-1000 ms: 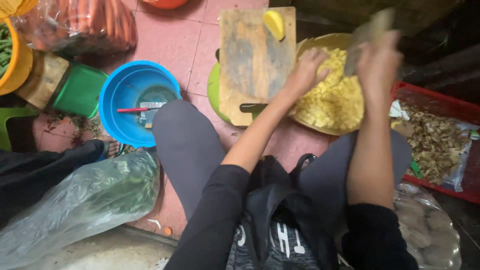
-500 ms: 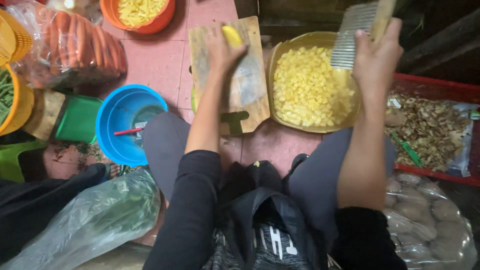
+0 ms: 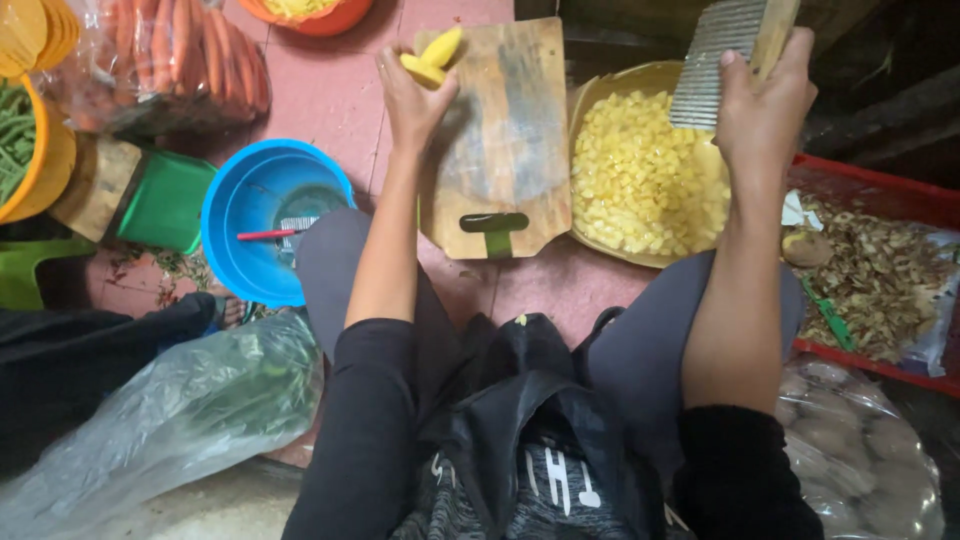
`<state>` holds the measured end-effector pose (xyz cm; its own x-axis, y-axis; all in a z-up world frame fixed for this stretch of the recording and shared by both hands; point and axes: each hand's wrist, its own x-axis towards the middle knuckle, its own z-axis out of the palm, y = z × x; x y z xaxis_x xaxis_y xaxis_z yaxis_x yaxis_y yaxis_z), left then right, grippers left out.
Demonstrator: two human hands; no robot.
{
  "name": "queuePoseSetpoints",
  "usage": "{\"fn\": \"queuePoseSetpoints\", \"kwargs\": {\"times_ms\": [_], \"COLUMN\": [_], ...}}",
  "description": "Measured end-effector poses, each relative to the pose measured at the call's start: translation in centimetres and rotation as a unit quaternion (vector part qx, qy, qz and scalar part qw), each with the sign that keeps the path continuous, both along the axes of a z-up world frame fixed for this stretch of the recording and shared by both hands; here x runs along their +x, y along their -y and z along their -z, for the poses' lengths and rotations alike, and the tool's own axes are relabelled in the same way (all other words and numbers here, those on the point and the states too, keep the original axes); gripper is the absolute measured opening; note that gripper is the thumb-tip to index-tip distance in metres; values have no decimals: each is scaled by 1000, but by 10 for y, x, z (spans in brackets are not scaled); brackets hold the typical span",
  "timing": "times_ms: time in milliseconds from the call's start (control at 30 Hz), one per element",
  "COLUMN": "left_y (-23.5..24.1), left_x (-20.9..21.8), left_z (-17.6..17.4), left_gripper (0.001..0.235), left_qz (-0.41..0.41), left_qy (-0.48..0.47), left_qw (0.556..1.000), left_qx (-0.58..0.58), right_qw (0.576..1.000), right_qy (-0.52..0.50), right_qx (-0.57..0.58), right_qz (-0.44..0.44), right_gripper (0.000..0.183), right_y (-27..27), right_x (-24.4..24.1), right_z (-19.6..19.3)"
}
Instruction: Slicing potatoes using a wavy-bladed hand slicer over a wooden board.
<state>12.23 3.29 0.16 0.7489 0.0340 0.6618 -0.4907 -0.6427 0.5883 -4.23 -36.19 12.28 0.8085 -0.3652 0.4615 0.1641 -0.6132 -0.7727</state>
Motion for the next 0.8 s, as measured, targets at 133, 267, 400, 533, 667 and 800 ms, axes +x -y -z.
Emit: {"fn": "queuePoseSetpoints", "kwargs": {"times_ms": [133, 267, 400, 533, 667, 800], "left_y": [32, 53, 24, 7, 20, 31], "left_x": [-37, -68, -99, -111, -104, -92], "left_z": [-33, -13, -33, -22, -7, 3], "left_gripper": [67, 76, 86, 72, 52, 45], "left_qz": [62, 232, 250, 161, 199, 237], "left_qy": [-138, -119, -15, -143, -150, -84], "left_qw": [982, 965, 963, 973, 968, 967], "left_qx": [-115, 9, 102, 82, -32, -44], "right_qw": [1000, 997, 992, 982, 961, 944], "right_qy": [0, -11, -36, -96, -116, -177], "right_qx": [-5, -69, -95, -143, -209, -225], "right_qz": [-20, -43, -71, -81, -137, -166], "right_gripper": [23, 29, 29, 31, 34, 35], "right_y": [-14, -42, -63, -92, -134, -168], "right_x": [4, 7, 10, 27, 51, 69], "right_z": [4, 9, 27, 32, 23, 14]}}
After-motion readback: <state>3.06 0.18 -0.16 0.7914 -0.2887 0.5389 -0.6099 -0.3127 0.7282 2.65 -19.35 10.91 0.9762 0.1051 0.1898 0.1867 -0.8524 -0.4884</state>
